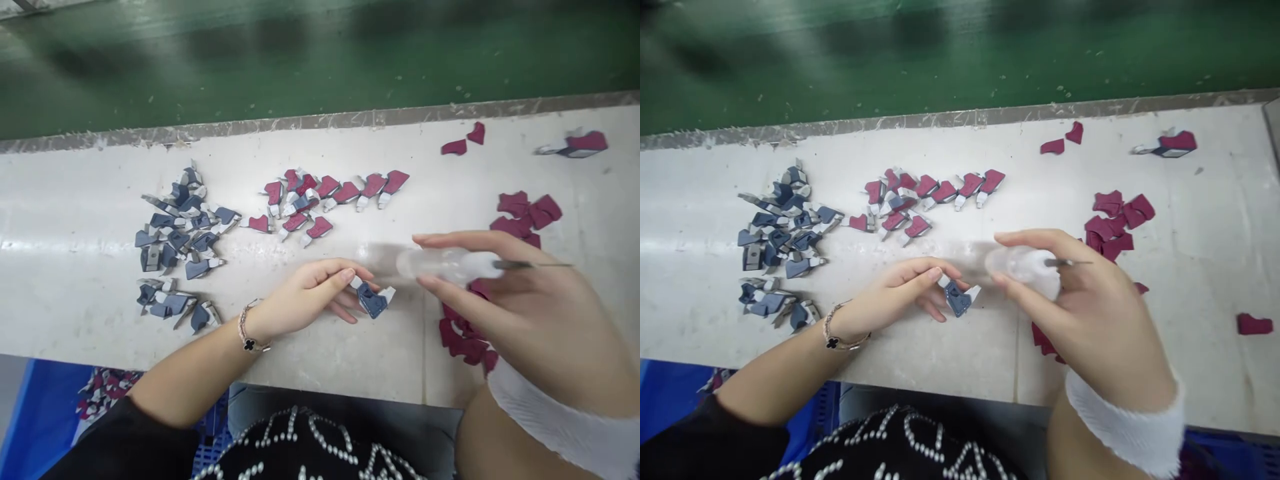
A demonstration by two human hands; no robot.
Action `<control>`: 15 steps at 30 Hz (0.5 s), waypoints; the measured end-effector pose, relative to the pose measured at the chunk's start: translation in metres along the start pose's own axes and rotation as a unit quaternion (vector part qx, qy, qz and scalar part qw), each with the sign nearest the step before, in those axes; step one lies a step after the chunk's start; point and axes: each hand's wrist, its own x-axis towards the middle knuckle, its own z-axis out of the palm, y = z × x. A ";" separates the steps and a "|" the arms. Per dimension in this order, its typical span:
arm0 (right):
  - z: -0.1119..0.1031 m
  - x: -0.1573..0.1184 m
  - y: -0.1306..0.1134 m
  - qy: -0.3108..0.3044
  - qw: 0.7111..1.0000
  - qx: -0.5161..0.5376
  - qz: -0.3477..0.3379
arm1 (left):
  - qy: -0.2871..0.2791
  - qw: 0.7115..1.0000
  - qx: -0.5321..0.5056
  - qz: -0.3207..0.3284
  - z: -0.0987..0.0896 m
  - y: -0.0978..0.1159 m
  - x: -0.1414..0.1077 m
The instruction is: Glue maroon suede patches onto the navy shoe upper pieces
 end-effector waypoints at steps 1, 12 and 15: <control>0.006 0.007 -0.001 -0.010 1.000 -0.004 0.006 | 0.001 1.000 -0.008 -0.003 0.000 0.000 0.000; 0.010 -0.001 0.034 -0.015 0.993 -0.106 0.051 | 0.005 0.999 -0.026 0.021 0.003 0.005 -0.005; -0.003 -0.020 0.052 -0.033 0.983 -0.172 0.056 | -0.017 0.999 -0.021 0.030 0.001 0.003 -0.004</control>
